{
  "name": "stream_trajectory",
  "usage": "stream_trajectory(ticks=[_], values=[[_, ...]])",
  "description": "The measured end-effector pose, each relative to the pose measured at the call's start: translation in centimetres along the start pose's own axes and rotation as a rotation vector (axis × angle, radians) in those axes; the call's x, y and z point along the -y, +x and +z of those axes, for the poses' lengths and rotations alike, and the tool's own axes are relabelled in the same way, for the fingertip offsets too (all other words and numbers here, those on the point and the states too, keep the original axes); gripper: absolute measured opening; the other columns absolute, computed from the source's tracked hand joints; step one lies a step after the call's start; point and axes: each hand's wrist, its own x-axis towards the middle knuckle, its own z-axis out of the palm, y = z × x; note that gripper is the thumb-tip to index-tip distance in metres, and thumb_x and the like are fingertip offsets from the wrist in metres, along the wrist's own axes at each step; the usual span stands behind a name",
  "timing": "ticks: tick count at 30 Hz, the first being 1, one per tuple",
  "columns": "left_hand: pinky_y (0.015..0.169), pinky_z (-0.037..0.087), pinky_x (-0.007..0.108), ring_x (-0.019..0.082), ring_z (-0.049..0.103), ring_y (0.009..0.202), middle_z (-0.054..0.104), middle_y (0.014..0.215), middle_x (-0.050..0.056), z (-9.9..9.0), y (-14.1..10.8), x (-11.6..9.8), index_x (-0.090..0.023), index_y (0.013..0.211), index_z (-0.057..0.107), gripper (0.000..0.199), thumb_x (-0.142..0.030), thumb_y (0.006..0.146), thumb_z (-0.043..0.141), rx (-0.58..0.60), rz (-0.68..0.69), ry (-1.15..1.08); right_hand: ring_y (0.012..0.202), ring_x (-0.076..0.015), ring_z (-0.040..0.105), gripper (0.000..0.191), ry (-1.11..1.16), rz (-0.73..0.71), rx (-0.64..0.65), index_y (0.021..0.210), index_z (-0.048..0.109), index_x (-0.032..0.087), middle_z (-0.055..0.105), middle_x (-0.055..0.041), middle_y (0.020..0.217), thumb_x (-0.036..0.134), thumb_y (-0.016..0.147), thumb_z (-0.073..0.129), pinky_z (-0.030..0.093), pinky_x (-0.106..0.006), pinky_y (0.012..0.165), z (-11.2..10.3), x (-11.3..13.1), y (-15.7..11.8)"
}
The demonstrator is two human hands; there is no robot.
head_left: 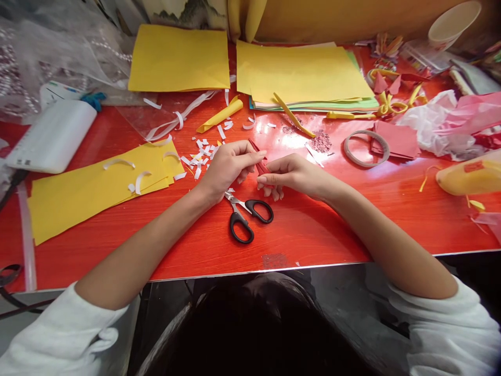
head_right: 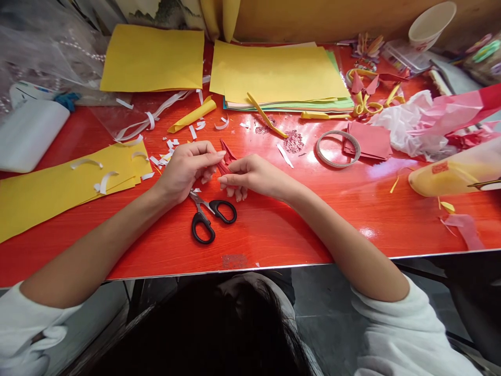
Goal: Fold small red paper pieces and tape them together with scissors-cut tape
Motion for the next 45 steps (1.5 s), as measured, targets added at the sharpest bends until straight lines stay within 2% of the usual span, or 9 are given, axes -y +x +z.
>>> stream_trajectory(ticks=[15,18,21,23,25,27,32,38,45], values=[[0.036,0.023,0.017,0.004,0.035,0.037,0.045,0.047,-0.004,-0.4,0.1,0.1,-0.015,0.055,0.044,0.038,-0.039,0.079,0.059,-0.022,0.052,0.161,0.052,-0.0089,0.059,0.026,0.026,0.089,-0.002,0.069,0.063,0.013,0.066,-0.0028,0.063,0.036,0.080,0.064,0.047,-0.022,0.050,0.2,0.3,-0.1],[0.039,0.030,0.018,0.006,0.041,0.041,0.050,0.050,-0.002,-0.6,0.2,0.4,-0.015,0.058,0.050,0.040,-0.044,0.084,0.052,-0.028,0.097,0.285,0.050,-0.0092,0.059,0.022,0.023,0.091,-0.008,0.069,0.060,0.014,0.065,-0.0024,0.061,0.032,0.082,0.064,0.047,-0.022,0.048,0.1,0.6,-0.3],[0.066,0.048,0.023,0.012,0.060,0.069,0.065,0.073,0.004,-1.0,0.5,0.5,-0.014,0.078,0.063,0.034,-0.041,0.089,0.045,-0.095,0.305,0.595,0.049,-0.0104,0.059,0.017,0.017,0.035,-0.173,0.075,0.058,0.015,0.064,-0.0017,0.060,0.029,0.082,0.065,0.046,-0.023,0.047,-1.0,1.2,-0.7],[0.092,0.045,0.033,0.017,0.059,0.101,0.068,0.103,0.007,-1.5,0.9,0.7,-0.015,0.100,0.065,0.028,-0.030,0.091,0.044,-0.124,0.501,0.839,0.046,-0.0090,0.057,0.023,-0.003,-0.038,-0.379,0.073,0.054,0.016,0.062,-0.0012,0.059,0.035,0.085,0.061,0.044,-0.022,0.046,-1.9,1.3,-0.8],[0.104,0.037,0.039,0.019,0.050,0.119,0.061,0.123,0.008,-2.1,1.2,1.2,-0.014,0.114,0.061,0.033,-0.016,0.089,0.039,0.012,0.615,1.040,0.044,-0.0075,0.054,0.028,-0.056,-0.058,-0.514,0.074,0.053,0.016,0.060,-0.0009,0.058,0.039,0.089,0.053,0.040,-0.021,0.043,-2.5,1.0,-0.7],[0.109,0.032,0.044,0.020,0.048,0.124,0.059,0.128,0.007,-2.6,1.5,1.7,-0.014,0.118,0.059,0.042,-0.005,0.083,0.038,0.165,0.637,1.191,0.045,-0.0071,0.052,0.028,-0.146,-0.033,-0.524,0.080,0.058,0.015,0.060,-0.0016,0.063,0.039,0.091,0.049,0.036,-0.021,0.042,-2.7,0.3,-0.4],[0.110,0.032,0.045,0.020,0.051,0.122,0.058,0.129,0.007,-3.1,1.5,2.1,-0.014,0.123,0.057,0.051,0.000,0.077,0.037,0.217,0.670,1.323,0.059,-0.0105,0.053,0.027,-0.431,-0.077,-0.502,0.073,0.062,0.014,0.058,-0.0031,0.069,0.033,0.089,0.052,0.039,-0.024,0.054,-2.0,-1.2,0.6],[0.105,0.037,0.043,0.021,0.053,0.116,0.061,0.125,0.007,-3.0,1.6,1.8,-0.016,0.124,0.056,0.053,0.001,0.078,0.037,0.231,0.676,1.325,0.060,-0.0128,0.055,0.020,-0.429,-0.086,-0.685,0.095,0.059,0.015,0.059,0.0001,0.064,0.030,0.083,0.059,0.039,-0.026,0.058,-1.8,-1.6,0.7],[0.088,0.047,0.030,0.019,0.057,0.108,0.056,0.127,0.005,-2.6,1.0,1.2,-0.022,0.118,0.060,0.048,-0.003,0.082,0.035,0.256,0.568,1.283,0.071,-0.0169,0.056,0.012,-0.747,-0.093,-0.738,0.069,0.058,0.017,0.066,-0.0049,0.078,0.022,0.081,0.057,0.038,-0.028,0.064,-0.8,-1.9,1.5]])
